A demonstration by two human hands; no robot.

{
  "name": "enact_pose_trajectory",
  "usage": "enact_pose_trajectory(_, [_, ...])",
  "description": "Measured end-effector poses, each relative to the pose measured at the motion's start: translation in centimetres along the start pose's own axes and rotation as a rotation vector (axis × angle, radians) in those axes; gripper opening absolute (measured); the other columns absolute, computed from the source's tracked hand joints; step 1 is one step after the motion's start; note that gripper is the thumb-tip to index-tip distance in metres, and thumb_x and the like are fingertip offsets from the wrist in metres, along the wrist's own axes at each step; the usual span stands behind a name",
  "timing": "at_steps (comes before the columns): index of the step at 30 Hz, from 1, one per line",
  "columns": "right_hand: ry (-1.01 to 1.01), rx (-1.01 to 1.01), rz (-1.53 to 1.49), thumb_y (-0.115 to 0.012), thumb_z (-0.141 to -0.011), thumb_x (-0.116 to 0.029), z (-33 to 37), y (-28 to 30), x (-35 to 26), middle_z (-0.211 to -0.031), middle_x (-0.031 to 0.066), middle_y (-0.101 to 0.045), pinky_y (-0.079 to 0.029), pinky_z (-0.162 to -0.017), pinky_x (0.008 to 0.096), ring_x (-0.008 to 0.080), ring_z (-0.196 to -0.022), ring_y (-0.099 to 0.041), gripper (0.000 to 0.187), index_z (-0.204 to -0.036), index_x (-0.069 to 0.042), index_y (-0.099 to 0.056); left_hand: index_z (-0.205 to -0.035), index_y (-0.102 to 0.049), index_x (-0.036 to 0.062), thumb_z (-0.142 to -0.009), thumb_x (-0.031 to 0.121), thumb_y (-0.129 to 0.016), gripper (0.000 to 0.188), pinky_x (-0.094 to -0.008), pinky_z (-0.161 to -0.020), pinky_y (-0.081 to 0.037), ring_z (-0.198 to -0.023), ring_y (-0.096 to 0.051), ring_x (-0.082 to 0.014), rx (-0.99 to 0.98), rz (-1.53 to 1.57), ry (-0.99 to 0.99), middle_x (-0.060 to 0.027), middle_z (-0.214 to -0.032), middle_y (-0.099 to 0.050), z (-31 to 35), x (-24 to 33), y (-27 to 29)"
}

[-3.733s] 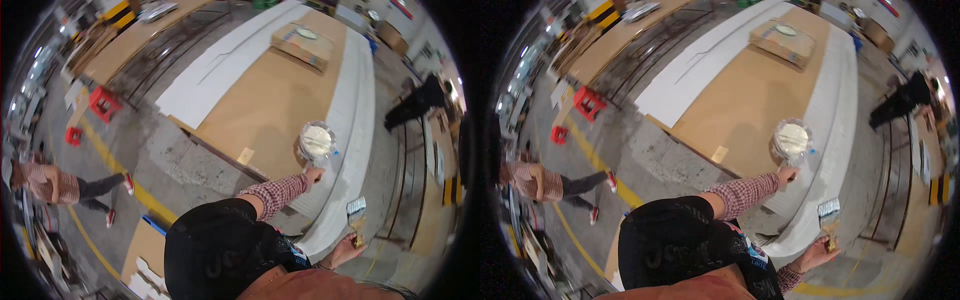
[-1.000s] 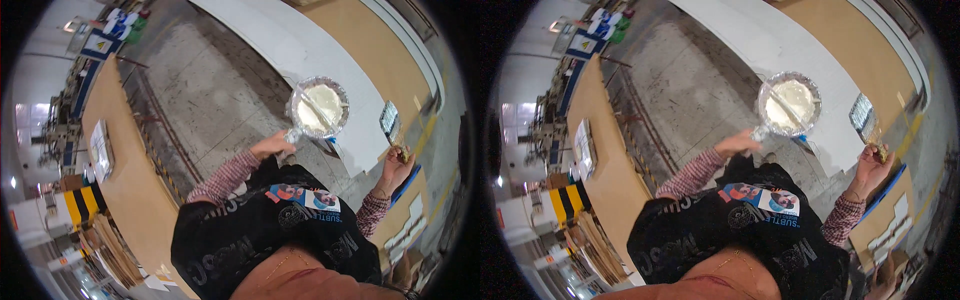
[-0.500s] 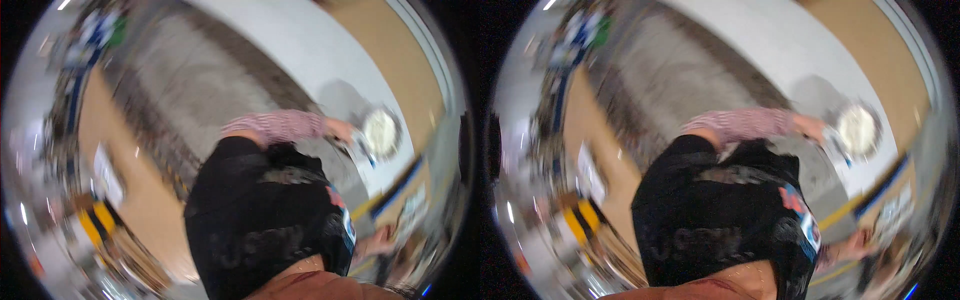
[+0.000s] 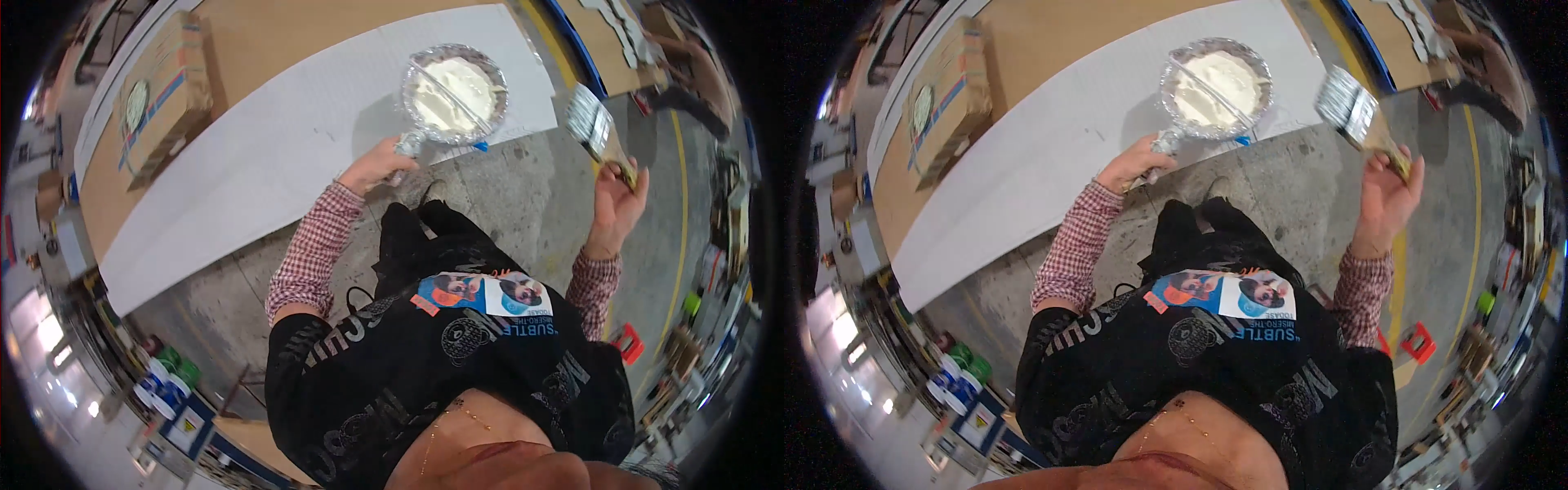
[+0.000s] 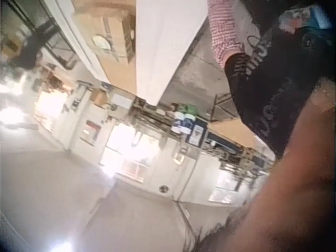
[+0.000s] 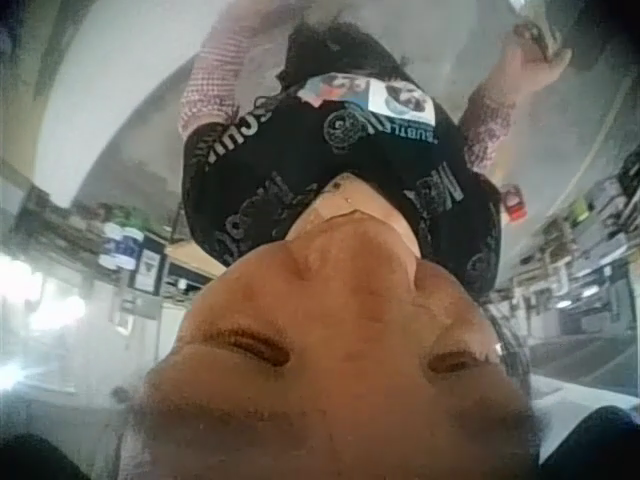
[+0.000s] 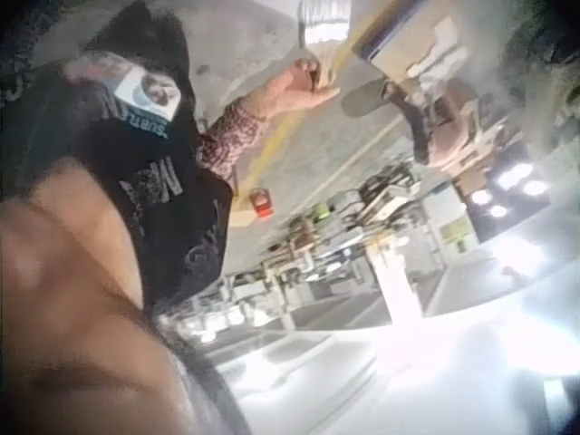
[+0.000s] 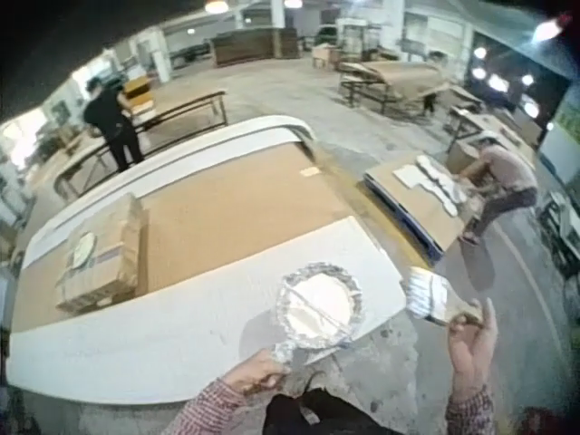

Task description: Applying a white substance to long panels using a brush in a workshop environment.

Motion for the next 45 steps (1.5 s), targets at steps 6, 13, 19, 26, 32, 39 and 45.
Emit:
enact_pose_trajectory(6, [0.235,0.056,0.239,-0.051,-0.096,-0.031,0.1,-2.0,1.1,-0.099,0.018,-0.063,-0.052,-0.069,0.0305,0.0232,-0.079,-0.062,0.035,-0.102,0.002,-0.058,-0.103,-0.053,0.0035,-0.075,0.011,-0.067,0.031,-0.0202,-0.051,-0.04,-0.064,-0.049,-0.0053,-0.053,-0.151,0.042,0.002,-0.078,-0.052,-0.9,2.9,0.7])
enact_pose_trajectory(13, [0.602,-0.015,0.768,-0.058,-0.093,-0.021,-1.9,-8.1,3.3,-0.091,0.0134,-0.067,-0.051,-0.057,0.0245,0.0165,-0.068,-0.063,0.023,-0.1,0.001,-0.059,-0.098,-0.054,0.0061,-0.075,0.012,-0.065,0.027,-0.0197,-0.053,-0.039,-0.064,-0.048,-0.0048,-0.161,-0.349,0.07,0.0039,-0.075,-0.052,-2.4,4.6,2.0])
enact_pose_trajectory(19, [0.438,-0.108,1.17,-0.067,-0.088,-0.025,-6.9,-9.8,11.4,-0.076,0.0042,-0.064,-0.047,-0.054,0.0236,0.0083,-0.063,-0.058,0.026,-0.092,0.0,-0.063,-0.103,-0.056,0.0032,-0.072,0.013,-0.066,0.034,-0.0234,-0.062,-0.041,-0.071,-0.049,-0.0089,-0.251,-0.394,0.094,0.001,-0.08,-0.053,-5.1,3.0,3.9])
enact_pose_trajectory(26, [0.4,-0.148,1.65,-0.067,-0.084,-0.027,-8.0,-10.0,17.1,-0.07,0.015,-0.063,-0.047,-0.059,0.0328,0.0226,-0.06,-0.059,0.025,-0.087,-0.002,-0.065,-0.112,-0.056,0.0026,-0.076,0.016,-0.066,0.04,-0.0249,-0.063,-0.044,-0.077,-0.053,-0.0105,-0.327,-0.326,0.089,-0.003,-0.089,-0.06,-5.5,2.8,3.9])
enact_pose_trajectory(32, [0.401,-0.164,1.735,-0.065,-0.085,-0.03,-8.5,-10.1,18.2,-0.07,0.0161,-0.063,-0.047,-0.059,0.0354,0.0262,-0.06,-0.06,0.027,-0.085,-0.003,-0.065,-0.097,-0.058,0.0029,-0.092,0.032,-0.053,0.03,-0.0254,-0.049,-0.039,-0.057,-0.05,-0.0112,-0.046,-0.101,0.201,-0.0012,-0.072,-0.059,-5.9,0.7,7.4])
enact_pose_trajectory(39, [0.511,-0.081,1.657,-0.066,-0.085,-0.035,-7.7,-11.5,13.9,-0.064,0.0157,-0.06,-0.044,-0.055,0.0349,0.0234,-0.055,-0.055,0.035,-0.082,0.0,-0.063,-0.088,-0.061,0.0045,-0.084,0.033,-0.062,0.029,-0.0416,-0.064,-0.046,-0.069,-0.06,-0.0269,0.575,-0.71,-0.402,-0.012,-0.069,-0.06,3.7,-4.2,7.8])
enact_pose_trajectory(45, [0.374,-0.175,1.612,-0.066,-0.085,-0.03,-7.3,-10.7,17.9,-0.061,0.0109,-0.059,-0.043,-0.053,0.0323,0.0164,-0.054,-0.053,0.032,-0.079,0.001,-0.061,-0.136,-0.039,0.0053,-0.07,0.034,-0.074,0.079,-0.0516,-0.103,-0.03,-0.131,-0.029,-0.0421,0.288,-1.513,-0.531,-0.0254,-0.142,-0.03,2.9,-6.0,-3.7])
Point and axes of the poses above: each hand's wrist, its own z-axis away from the middle knuckle, its own y-axis out of the back of the hand, x = y × z, the point moved 10 cm from there along -z, towards the middle knuckle
